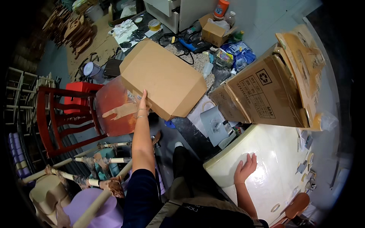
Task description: The person assembles light purple ukuleles in a workshop setting. They pick up unfinished ukulele bodies from a rack, apply masking tape to the soundhole and neck, and then place the finished units back on the rack. The process is repeated for multiple instruments.
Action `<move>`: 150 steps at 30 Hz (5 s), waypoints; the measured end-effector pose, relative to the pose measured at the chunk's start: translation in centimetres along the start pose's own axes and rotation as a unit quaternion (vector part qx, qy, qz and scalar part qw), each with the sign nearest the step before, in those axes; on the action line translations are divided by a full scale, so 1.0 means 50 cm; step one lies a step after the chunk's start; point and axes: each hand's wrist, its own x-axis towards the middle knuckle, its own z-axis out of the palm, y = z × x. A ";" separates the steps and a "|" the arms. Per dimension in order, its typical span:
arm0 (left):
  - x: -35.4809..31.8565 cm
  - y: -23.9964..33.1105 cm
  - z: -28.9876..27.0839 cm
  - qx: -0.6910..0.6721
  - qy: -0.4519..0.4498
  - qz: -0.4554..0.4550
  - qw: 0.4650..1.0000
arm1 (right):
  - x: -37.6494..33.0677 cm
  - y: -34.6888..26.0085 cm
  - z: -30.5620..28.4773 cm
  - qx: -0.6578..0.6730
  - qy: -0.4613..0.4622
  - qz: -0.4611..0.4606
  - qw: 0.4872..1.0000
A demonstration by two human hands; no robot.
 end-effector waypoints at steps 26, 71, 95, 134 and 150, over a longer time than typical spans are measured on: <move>-0.009 -0.043 0.070 -0.082 0.095 0.083 0.989 | 0.008 -0.012 -0.004 -0.008 -0.034 0.006 0.999; -0.336 -0.786 -0.270 -0.102 0.279 -0.082 0.951 | -0.002 0.015 0.016 0.033 0.027 -0.068 0.997; -0.389 -0.470 -0.900 0.062 0.794 -0.053 0.602 | -0.024 0.031 0.022 0.042 0.046 -0.100 0.993; -0.564 -0.500 -0.555 0.243 0.161 0.306 0.906 | -0.011 0.057 0.059 0.051 0.085 -0.079 0.992; -1.292 -0.115 -0.307 -0.169 -0.337 0.593 0.711 | -0.398 0.213 -0.181 0.612 -0.221 0.095 0.753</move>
